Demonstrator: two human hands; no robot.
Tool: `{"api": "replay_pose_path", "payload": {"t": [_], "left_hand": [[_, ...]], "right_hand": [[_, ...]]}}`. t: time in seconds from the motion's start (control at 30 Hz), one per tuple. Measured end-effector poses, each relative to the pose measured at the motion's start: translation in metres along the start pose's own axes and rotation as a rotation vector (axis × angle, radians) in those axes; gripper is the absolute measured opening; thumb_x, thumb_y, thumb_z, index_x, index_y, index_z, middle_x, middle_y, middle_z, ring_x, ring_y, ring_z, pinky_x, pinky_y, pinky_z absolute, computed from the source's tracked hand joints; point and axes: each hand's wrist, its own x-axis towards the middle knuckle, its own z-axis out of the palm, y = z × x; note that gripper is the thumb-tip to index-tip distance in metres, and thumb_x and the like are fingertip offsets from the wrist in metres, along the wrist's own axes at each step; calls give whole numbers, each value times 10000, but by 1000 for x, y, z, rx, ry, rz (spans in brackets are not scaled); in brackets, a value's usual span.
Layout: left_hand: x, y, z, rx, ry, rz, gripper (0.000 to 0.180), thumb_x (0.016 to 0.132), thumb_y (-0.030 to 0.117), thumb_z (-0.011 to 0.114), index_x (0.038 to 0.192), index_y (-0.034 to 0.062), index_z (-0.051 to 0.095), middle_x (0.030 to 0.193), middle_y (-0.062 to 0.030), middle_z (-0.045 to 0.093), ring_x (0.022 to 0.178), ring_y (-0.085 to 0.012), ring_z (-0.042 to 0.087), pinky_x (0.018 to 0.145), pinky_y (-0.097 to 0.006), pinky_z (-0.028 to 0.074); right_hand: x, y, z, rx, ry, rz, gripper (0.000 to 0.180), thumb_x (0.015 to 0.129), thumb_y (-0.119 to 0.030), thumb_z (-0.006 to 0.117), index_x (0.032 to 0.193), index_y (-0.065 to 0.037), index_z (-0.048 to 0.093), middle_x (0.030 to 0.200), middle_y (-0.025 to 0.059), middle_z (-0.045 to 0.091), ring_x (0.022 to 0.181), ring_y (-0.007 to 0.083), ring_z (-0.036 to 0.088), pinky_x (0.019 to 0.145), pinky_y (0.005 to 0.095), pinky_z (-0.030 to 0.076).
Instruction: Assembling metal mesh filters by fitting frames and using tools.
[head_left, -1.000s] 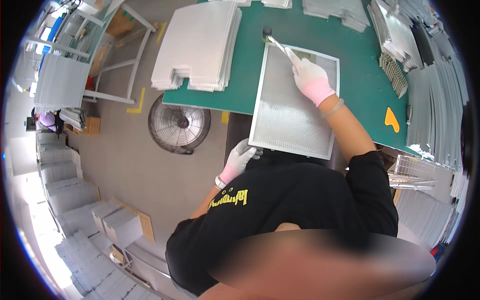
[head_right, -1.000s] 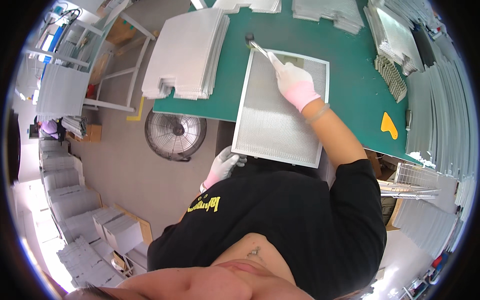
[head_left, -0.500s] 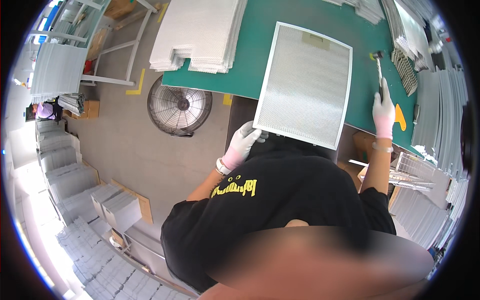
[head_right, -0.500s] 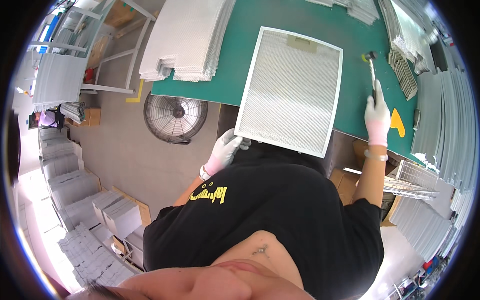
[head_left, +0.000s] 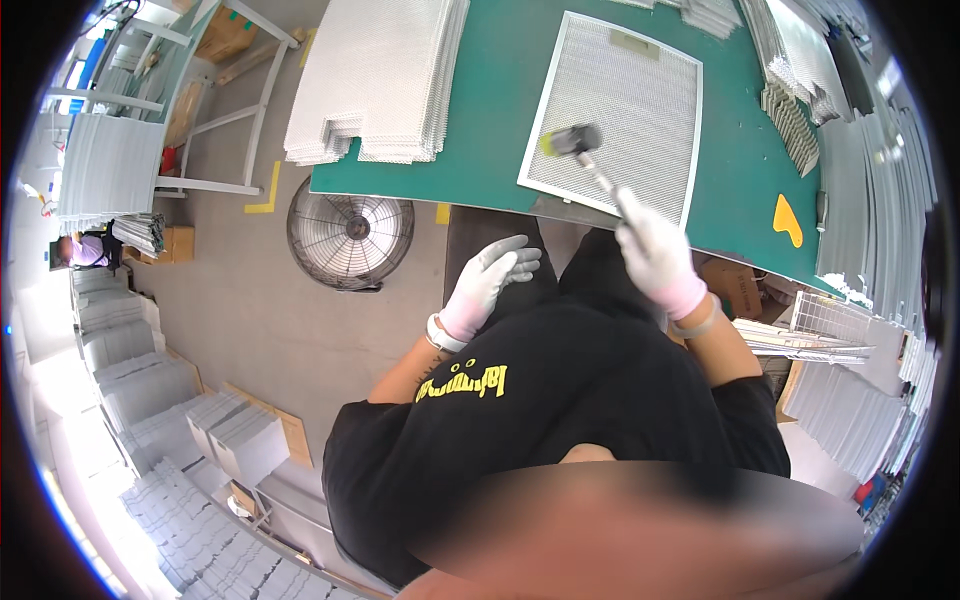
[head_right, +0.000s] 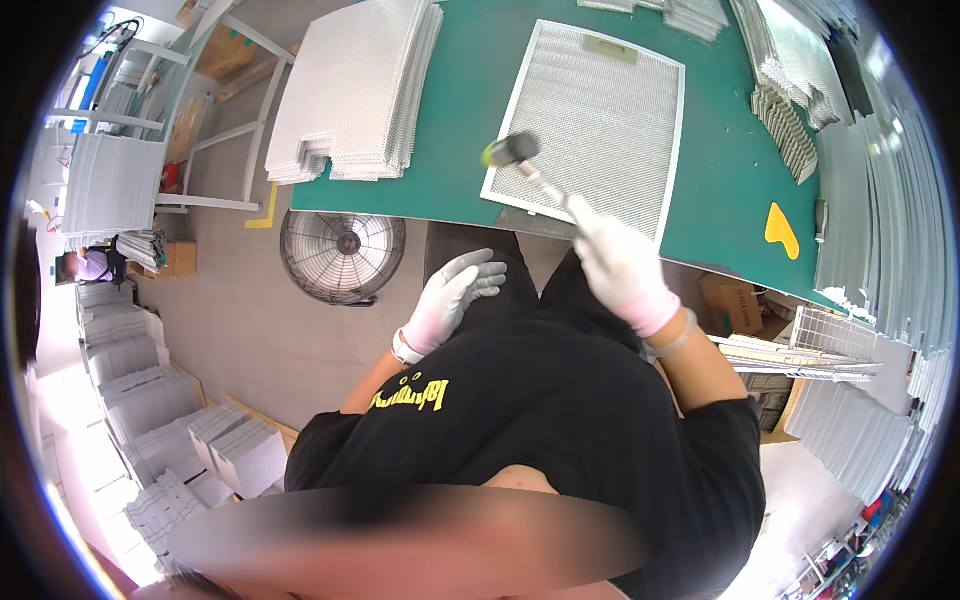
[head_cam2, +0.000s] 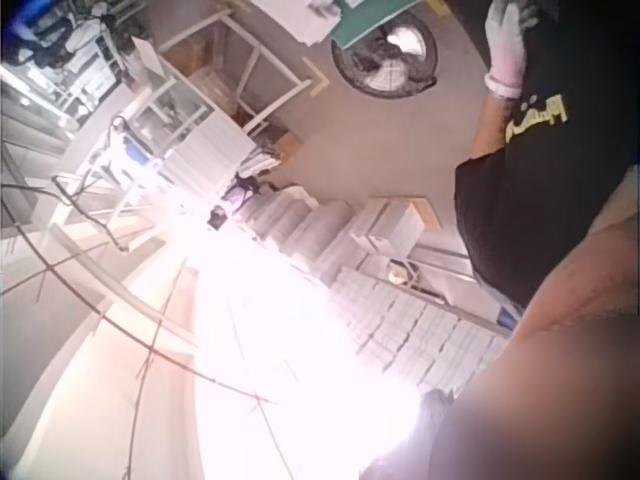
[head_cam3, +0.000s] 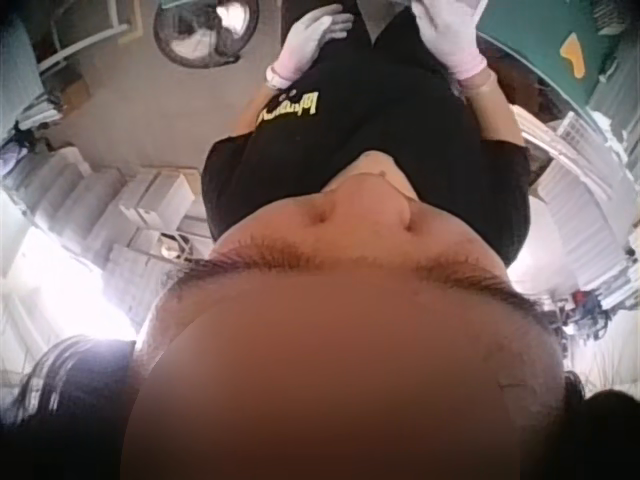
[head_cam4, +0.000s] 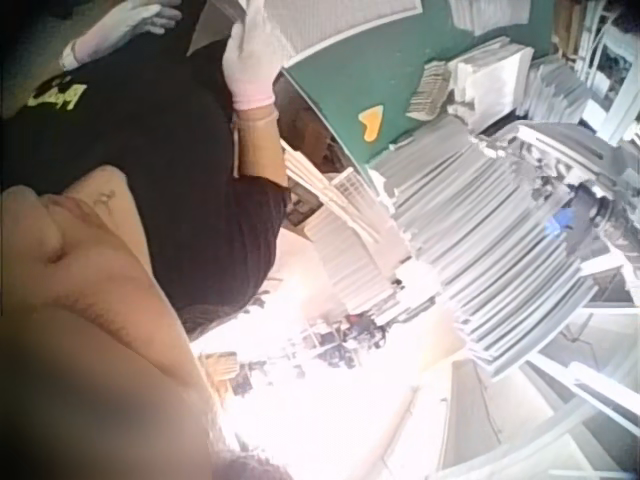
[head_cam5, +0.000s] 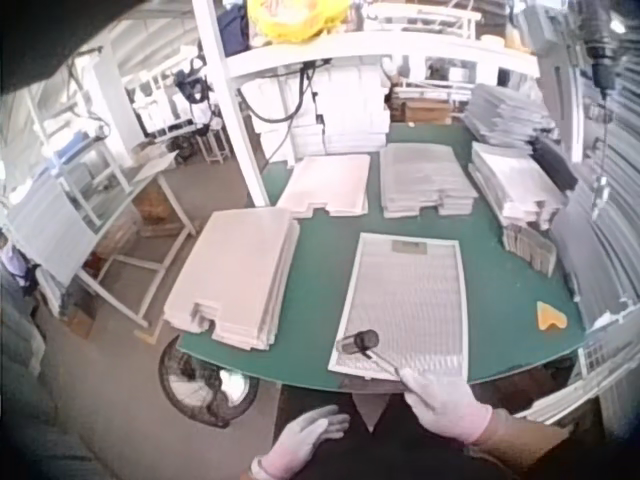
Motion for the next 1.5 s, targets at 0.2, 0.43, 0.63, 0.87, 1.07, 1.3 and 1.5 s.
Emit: {"api": "replay_pose_path", "payload": {"t": [0.2, 0.43, 0.63, 0.87, 1.07, 1.3, 1.5], "left_hand": [[-13, -8, -18, -20, 103, 77, 529, 1035, 253, 525, 1420, -94, 420, 1301, -243, 606, 1174, -282, 623, 991, -383, 504], [16, 18, -10, 202, 44, 189, 419, 1042, 200, 506, 1351, -83, 506, 1211, -209, 663, 1085, -254, 664, 946, -350, 523], [44, 42, 3, 489, 69, 400, 314, 990, 33, 555, 1292, -50, 582, 1149, -122, 693, 1060, -166, 656, 976, -312, 507], [82, 70, 45, 983, -10, 806, 253, 867, 53, 658, 1115, 11, 684, 996, -109, 707, 901, -244, 674, 870, -348, 520], [103, 69, 65, 1438, -143, 962, 450, 782, 316, 738, 1164, 90, 668, 1023, -116, 647, 970, -317, 612, 868, -440, 479], [50, 3, 56, 1696, -201, 825, 77, 783, 221, 651, 777, 155, 612, 712, -25, 576, 779, -245, 623, 728, -428, 477], [46, -34, 5, 1928, -272, 958, 80, 753, 207, 618, 707, 180, 558, 681, 14, 550, 685, -179, 613, 629, -367, 474]], "right_hand": [[13, -21, 7, -99, -158, -6, 545, 894, -59, 616, 1427, -101, 509, 825, 116, 612, 726, 299, 622, 664, 414, 514], [10, -16, 0, -20, -187, 48, 535, 888, -44, 612, 1413, -105, 531, 884, 144, 642, 767, 326, 643, 693, 415, 522], [-47, 20, -67, -205, 275, 140, 522, 845, 35, 624, 1359, -24, 558, 864, 153, 619, 731, 322, 608, 673, 402, 502], [-147, 25, -74, -276, -28, 317, 496, 861, 12, 611, 1353, 3, 548, 787, 150, 589, 698, 321, 596, 628, 416, 475], [-139, 35, -68, -341, 133, 349, 510, 866, -17, 628, 1370, -46, 560, 795, 137, 584, 699, 302, 596, 638, 425, 489], [-63, 141, -88, -701, 241, 455, 717, 889, -256, 698, 1502, -52, 386, 1114, 230, 576, 1005, 385, 580, 889, 478, 478], [45, 123, -105, -119, 98, 111, 687, 863, -329, 704, 1428, -14, 474, 1315, 247, 590, 1209, 394, 568, 1053, 440, 429]]}}
